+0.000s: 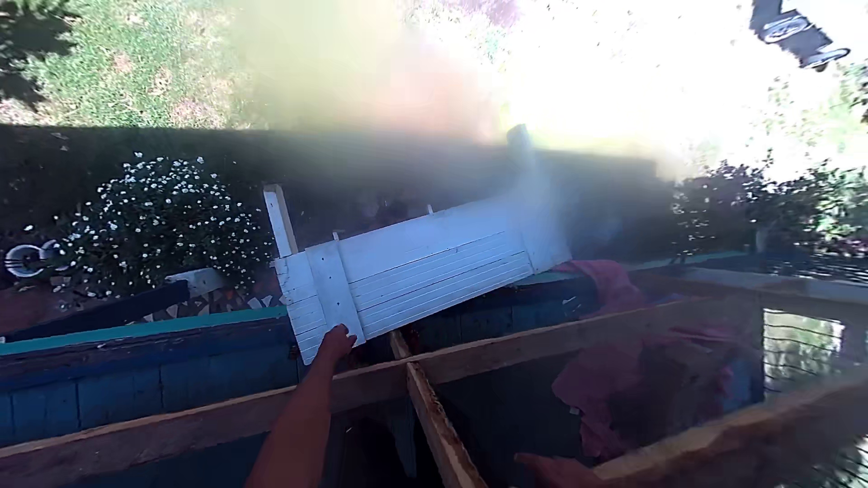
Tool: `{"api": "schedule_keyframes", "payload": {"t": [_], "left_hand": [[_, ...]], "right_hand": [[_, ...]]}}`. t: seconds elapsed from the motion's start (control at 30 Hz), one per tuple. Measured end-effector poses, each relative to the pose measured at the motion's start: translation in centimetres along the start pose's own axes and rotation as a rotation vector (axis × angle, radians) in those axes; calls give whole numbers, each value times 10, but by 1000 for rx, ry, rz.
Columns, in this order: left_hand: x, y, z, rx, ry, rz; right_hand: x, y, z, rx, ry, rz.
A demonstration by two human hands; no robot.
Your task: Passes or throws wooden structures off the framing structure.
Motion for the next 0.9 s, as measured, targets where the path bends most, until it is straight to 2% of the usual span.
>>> {"api": "schedule_keyframes", "payload": {"t": [0.13,0.2,0.3,0.4,0.5,0.6,0.67,0.73,0.8,0.83,0.9], "left_hand": [[98,-40,-19,-38,39,-177],[152,-75,-40,-63,70,-271],[212,-135,-67,-125,177,-371],[254,-210,-82,-249,313,-473],[269,-310,-81,-340,440,-634],[231,-399,-39,-425,461,-797],[182,-463,-27,-452,448,-788],[129,-504,-10,-451,476,-738],[82,-521,22,-489,500,-755],[61,-522,39,-479,494,-791],[24,-517,73,-442,458,-894]], "right_hand": [[-14,-5,-6,96,-83,-243],[-9,-3,-3,105,-72,-288],[-4,-7,4,73,-29,-305],[-2,-9,8,44,4,-266],[0,-9,9,46,21,-258],[-4,-13,8,101,23,-280],[-10,-16,7,153,35,-306],[-16,-19,-2,299,60,-510],[-15,-32,-19,439,143,-695],[-9,-41,-32,453,165,-738],[0,-61,-67,368,137,-778]]}}
Point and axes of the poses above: each hand's wrist, its own y-axis towards the middle knuckle, its own x-axis out of the back of the hand, z = x × y, the point moved 2 cm from there along y, towards the middle knuckle, and after that the axes turned 11 degrees about y, right-handed, at the moved point
